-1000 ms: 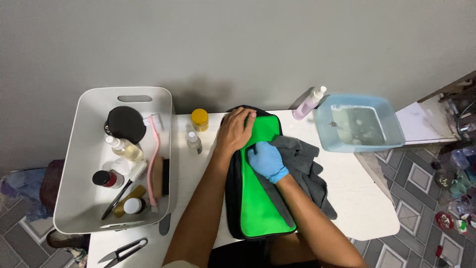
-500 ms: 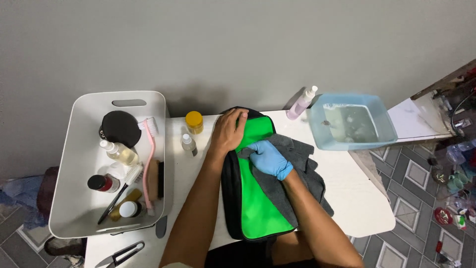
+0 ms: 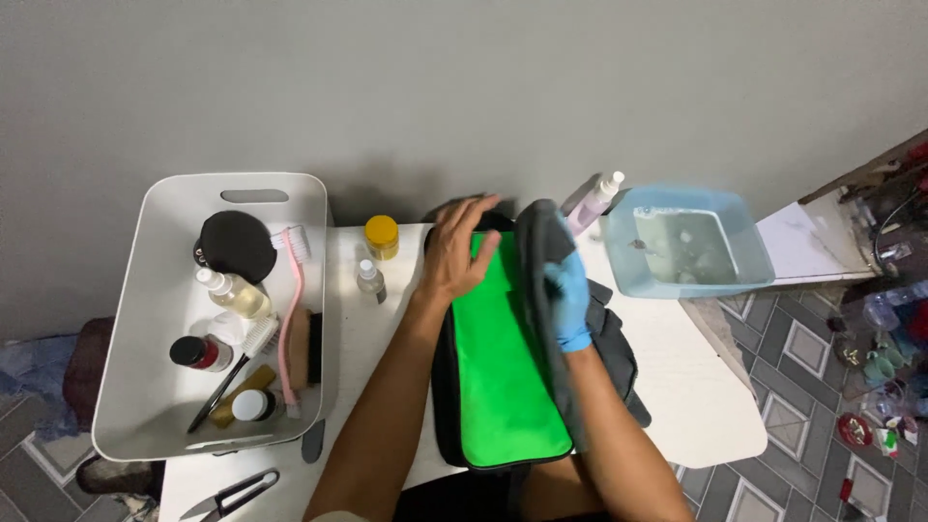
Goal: The person cleans a green and black bag on a white table. They use a toothbrush and a cloth to scrub and wipe the bag's surface, dipping the toothbrush into a container of water and applying a spray bottle to the bag during the process.
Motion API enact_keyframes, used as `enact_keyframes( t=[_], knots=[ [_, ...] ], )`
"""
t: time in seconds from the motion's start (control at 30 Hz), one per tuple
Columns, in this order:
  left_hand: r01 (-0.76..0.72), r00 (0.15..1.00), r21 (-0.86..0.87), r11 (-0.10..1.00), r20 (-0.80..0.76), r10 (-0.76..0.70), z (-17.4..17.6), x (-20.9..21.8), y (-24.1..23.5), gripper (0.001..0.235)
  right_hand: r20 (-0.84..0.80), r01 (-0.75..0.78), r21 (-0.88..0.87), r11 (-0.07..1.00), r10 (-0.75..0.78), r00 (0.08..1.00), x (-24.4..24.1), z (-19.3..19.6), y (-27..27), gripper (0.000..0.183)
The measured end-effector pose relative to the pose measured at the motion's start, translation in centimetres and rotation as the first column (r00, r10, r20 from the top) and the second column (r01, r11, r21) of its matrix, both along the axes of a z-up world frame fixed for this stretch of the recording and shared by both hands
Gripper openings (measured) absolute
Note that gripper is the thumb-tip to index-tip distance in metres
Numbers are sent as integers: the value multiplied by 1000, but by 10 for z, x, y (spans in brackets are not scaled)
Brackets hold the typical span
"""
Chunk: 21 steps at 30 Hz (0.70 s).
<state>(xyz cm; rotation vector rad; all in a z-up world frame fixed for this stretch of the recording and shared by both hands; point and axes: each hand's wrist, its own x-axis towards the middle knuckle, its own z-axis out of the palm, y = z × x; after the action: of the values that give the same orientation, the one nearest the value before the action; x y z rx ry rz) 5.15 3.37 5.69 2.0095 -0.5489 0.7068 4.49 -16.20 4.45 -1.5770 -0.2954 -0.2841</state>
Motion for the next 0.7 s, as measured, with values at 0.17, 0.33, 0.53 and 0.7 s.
enact_keyframes(
  t=[0.17, 0.33, 0.53, 0.7],
  knots=[
    [184, 975, -216, 959, -81, -205, -1, 1, -35, 42, 63, -205, -148, 967, 216, 974, -9, -15, 5, 72],
    [110, 987, -145, 983, -96, -125, -22, 7, -50, 39, 234, -33, -174, 984, 74, 970, 1, -27, 5, 65],
    [130, 991, -237, 963, 22, -129, -21, 8, -58, 27, 297, 221, -145, 965, -171, 940, -6, -13, -2, 53],
    [-98, 995, -320, 942, -29, 94, -44, 19, -51, 13, 239, 223, -609, 761, -92, 967, -37, 31, -20, 83]
  ],
)
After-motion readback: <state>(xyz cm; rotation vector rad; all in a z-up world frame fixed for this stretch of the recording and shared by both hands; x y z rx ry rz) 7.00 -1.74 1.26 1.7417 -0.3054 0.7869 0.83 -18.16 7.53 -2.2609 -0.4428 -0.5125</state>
